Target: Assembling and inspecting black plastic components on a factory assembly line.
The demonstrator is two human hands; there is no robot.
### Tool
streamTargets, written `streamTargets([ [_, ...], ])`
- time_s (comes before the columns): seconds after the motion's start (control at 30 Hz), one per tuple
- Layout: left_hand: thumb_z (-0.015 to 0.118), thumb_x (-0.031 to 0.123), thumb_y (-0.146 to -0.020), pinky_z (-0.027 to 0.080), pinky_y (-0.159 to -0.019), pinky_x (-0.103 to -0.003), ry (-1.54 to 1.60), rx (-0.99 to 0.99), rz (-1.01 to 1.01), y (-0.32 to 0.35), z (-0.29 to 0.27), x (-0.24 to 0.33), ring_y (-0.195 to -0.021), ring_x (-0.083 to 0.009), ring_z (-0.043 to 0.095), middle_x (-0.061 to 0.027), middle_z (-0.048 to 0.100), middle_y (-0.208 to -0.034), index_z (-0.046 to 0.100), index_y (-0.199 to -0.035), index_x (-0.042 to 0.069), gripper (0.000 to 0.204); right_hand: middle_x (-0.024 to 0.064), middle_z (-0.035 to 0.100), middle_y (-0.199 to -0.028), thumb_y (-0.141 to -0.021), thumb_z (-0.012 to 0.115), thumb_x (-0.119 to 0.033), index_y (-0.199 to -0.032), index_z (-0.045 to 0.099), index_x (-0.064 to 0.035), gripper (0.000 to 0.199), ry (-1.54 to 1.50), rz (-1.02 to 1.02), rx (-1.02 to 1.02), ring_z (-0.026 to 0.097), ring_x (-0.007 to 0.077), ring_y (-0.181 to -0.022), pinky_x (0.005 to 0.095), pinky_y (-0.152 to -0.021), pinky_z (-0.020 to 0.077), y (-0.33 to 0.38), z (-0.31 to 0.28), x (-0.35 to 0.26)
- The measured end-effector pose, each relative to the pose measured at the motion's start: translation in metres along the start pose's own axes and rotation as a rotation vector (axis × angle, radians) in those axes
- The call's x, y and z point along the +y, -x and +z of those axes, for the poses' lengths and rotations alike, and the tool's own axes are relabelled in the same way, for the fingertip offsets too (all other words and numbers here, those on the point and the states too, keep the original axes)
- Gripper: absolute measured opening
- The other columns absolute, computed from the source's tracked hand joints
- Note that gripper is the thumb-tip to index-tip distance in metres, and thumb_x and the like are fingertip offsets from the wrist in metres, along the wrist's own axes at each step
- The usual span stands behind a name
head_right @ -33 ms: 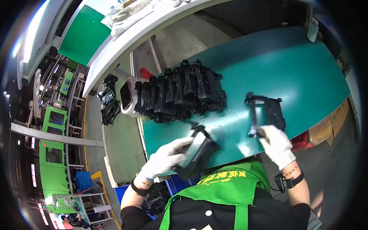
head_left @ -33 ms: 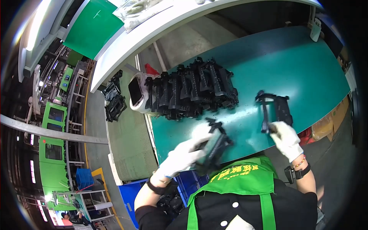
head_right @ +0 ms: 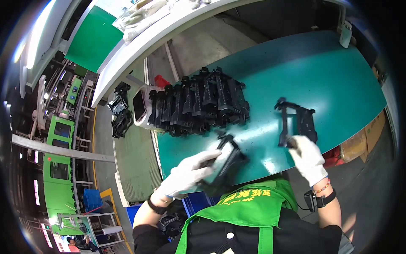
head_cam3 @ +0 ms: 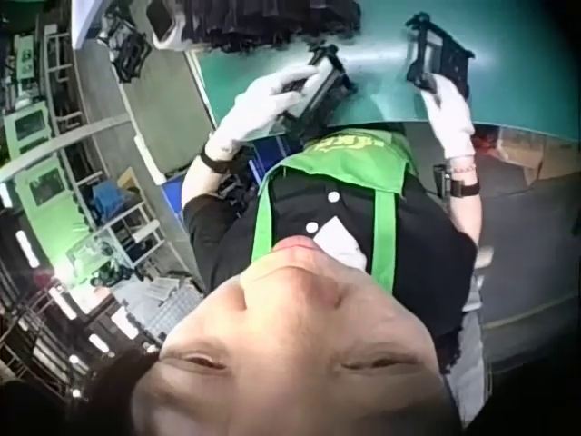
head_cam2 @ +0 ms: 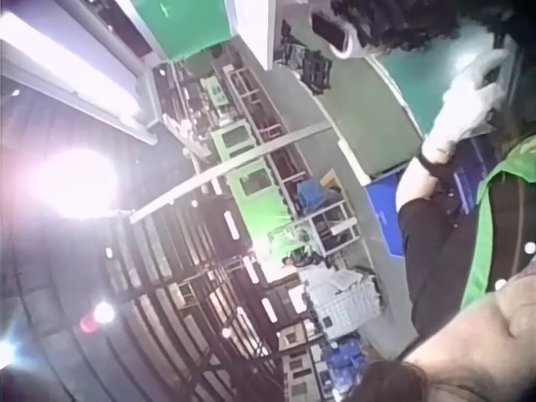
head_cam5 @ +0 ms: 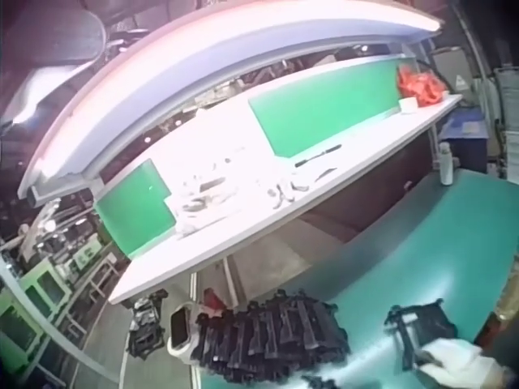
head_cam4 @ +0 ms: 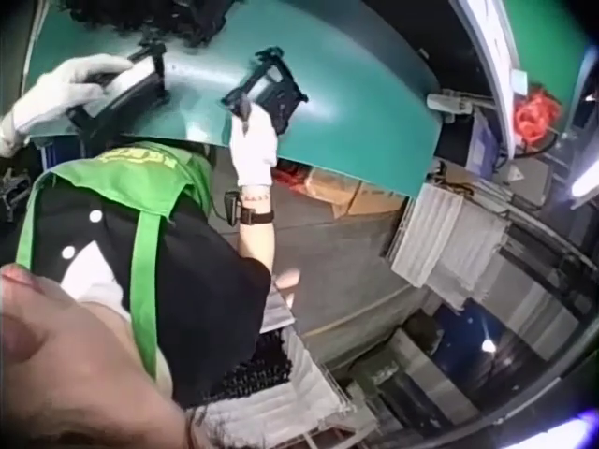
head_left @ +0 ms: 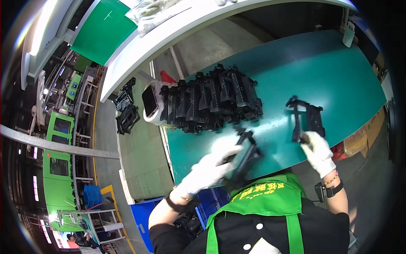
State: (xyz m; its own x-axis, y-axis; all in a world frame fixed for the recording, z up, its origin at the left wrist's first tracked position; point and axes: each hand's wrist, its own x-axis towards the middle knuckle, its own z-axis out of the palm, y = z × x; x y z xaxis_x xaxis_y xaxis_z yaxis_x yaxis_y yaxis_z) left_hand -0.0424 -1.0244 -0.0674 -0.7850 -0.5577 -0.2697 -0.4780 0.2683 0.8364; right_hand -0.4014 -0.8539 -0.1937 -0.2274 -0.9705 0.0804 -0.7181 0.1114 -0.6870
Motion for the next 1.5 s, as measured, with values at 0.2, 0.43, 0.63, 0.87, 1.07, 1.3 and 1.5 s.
streamTargets([
  [0.2, 0.054, 0.026, -0.099, 0.047, -0.111, -0.046, -0.125, 0.146, 0.155, -0.126, 0.041, 0.063, -0.13, -0.0387, 0.06, -0.0241, 0.062, -0.14, 0.054, -0.148, 0.008, 0.053, 0.0063, 0.068, -0.12, -0.093, 0.069, 0.002, -0.134, 0.06, -0.0001, 0.042, -0.568, 0.255, 0.419, 0.063, 0.013, -0.11, 0.0291, -0.095, 0.0533, -0.042, -0.015, 0.035],
  [0.43, 0.057, 0.024, -0.094, 0.058, -0.082, -0.04, -0.22, 0.345, -0.04, -0.237, 0.016, 0.071, -0.085, -0.026, 0.074, -0.0169, 0.075, -0.104, 0.059, -0.146, 0.01, 0.054, 0.0067, 0.067, -0.117, -0.088, 0.07, 0.007, -0.133, 0.06, -0.001, 0.047, -0.792, 0.21, 0.395, 0.064, 0.0131, -0.105, 0.0306, -0.093, 0.0547, -0.089, 0.017, 0.01],
  [0.63, 0.06, 0.027, -0.093, 0.058, -0.08, -0.044, -0.537, 0.519, 0.041, -0.254, -0.002, 0.039, -0.087, -0.0302, 0.073, -0.0161, 0.073, -0.097, 0.067, -0.132, 0.01, 0.044, 0.0068, 0.065, -0.12, -0.087, 0.069, 0.008, -0.133, 0.06, -0.0005, 0.048, -0.959, 0.113, 0.245, 0.064, 0.0145, -0.109, 0.0306, -0.097, 0.0539, -0.134, 0.05, -0.002],
  [0.87, 0.067, 0.035, -0.091, 0.057, -0.083, -0.047, -1.141, 0.423, 0.152, -0.193, -0.004, 0.055, -0.1, -0.0353, 0.069, -0.0145, 0.071, -0.101, 0.071, -0.115, 0.006, 0.038, 0.0154, 0.059, -0.139, -0.087, 0.072, 0.003, -0.136, 0.059, 0.0028, 0.051, -0.536, -0.116, 0.185, 0.059, 0.0242, -0.131, 0.0345, -0.111, 0.0487, -0.153, 0.051, -0.013],
  [1.07, 0.076, 0.032, -0.082, 0.052, -0.092, -0.046, -0.872, 0.671, 0.483, -0.098, 0.012, 0.05, -0.112, -0.0351, 0.062, -0.0134, 0.07, -0.11, 0.07, -0.11, 0.008, 0.038, 0.0176, 0.053, -0.15, -0.09, 0.07, 0.0, -0.14, 0.058, 0.003, 0.051, -0.508, -0.076, 0.129, 0.052, 0.0263, -0.14, 0.038, -0.121, 0.0396, -0.144, 0.034, -0.014],
  [1.3, 0.078, 0.022, -0.083, 0.053, -0.099, -0.045, -0.635, 0.955, 0.079, 0.027, 0.029, -0.047, -0.111, -0.0364, 0.064, -0.0137, 0.071, -0.116, 0.071, -0.118, 0.007, 0.039, 0.0094, 0.067, -0.126, -0.098, 0.064, -0.004, -0.141, 0.058, -0.0006, 0.044, -0.507, -0.028, 0.292, 0.065, 0.0163, -0.096, 0.0288, -0.081, 0.0543, -0.085, 0.022, -0.063],
  [1.5, 0.076, 0.019, -0.082, 0.053, -0.098, -0.046, -0.393, 1.318, -0.352, 0.121, 0.065, -0.124, -0.112, -0.035, 0.066, -0.0119, 0.073, -0.116, 0.072, -0.116, 0.011, 0.036, 0.0114, 0.065, -0.107, -0.102, 0.063, -0.017, -0.136, 0.056, -0.0003, 0.039, -1.224, 0.394, -0.603, 0.057, 0.0126, -0.071, 0.0307, -0.068, 0.0514, -0.056, 0.093, -0.14],
])
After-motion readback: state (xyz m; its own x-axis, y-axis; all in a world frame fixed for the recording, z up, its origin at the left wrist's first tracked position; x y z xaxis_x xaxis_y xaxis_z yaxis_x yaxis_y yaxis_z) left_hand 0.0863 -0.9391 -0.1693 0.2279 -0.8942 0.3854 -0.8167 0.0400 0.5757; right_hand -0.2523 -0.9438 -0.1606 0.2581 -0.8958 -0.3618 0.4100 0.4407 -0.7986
